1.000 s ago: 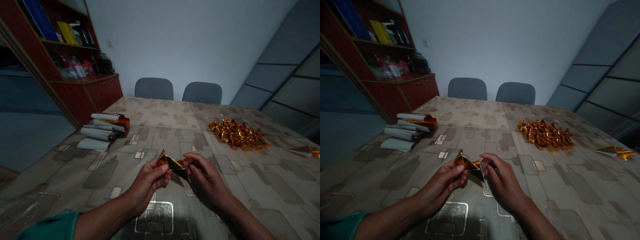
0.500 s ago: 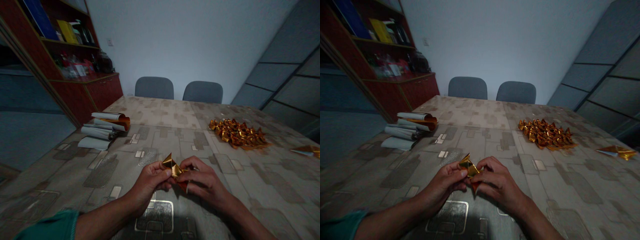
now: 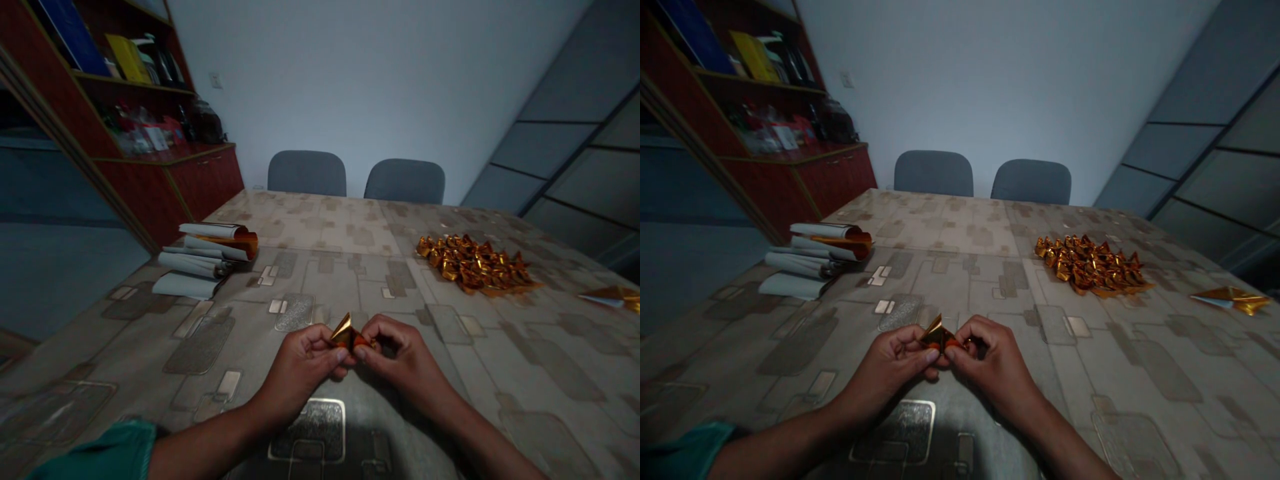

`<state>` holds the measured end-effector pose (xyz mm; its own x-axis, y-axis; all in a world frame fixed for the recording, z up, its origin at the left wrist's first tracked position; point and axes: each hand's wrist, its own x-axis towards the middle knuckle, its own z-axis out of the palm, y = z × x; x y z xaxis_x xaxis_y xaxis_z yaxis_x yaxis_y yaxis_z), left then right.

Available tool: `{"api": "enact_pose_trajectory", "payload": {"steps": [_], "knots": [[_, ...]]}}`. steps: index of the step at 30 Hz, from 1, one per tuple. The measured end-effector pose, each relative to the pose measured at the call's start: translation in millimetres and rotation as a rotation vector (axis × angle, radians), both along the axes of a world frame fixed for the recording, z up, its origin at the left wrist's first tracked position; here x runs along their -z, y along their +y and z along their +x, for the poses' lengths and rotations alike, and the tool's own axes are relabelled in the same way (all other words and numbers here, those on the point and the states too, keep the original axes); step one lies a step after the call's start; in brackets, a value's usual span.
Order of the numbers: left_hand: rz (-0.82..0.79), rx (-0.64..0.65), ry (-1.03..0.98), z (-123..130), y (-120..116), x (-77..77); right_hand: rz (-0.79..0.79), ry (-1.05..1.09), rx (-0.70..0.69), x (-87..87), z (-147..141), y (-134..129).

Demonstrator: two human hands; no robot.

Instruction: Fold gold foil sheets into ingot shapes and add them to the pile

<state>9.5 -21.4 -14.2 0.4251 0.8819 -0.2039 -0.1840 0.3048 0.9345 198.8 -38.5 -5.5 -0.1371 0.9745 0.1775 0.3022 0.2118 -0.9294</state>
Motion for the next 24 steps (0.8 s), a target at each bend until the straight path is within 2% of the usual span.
{"api": "enact_pose_trajectory", "payload": {"steps": [7, 11, 15, 24], "knots": [[-0.063, -0.029, -0.039, 0, 3, 2.6, 0.007, 0.156, -0.122, -7.2, 2, -3], [-0.108, -0.025, -0.016, -1, 3, 1.9, 0.124, -0.002, -0.056, -2.8, 0, -2], [-0.052, -0.024, 0.041, 0, 2, 1.5, 0.169, -0.119, 0.014, 2.8, -2, -1], [0.015, -0.021, 0.082, -2, 2, 7.6, 0.316, -0.247, -0.045, 3.4, -2, -7]]}}
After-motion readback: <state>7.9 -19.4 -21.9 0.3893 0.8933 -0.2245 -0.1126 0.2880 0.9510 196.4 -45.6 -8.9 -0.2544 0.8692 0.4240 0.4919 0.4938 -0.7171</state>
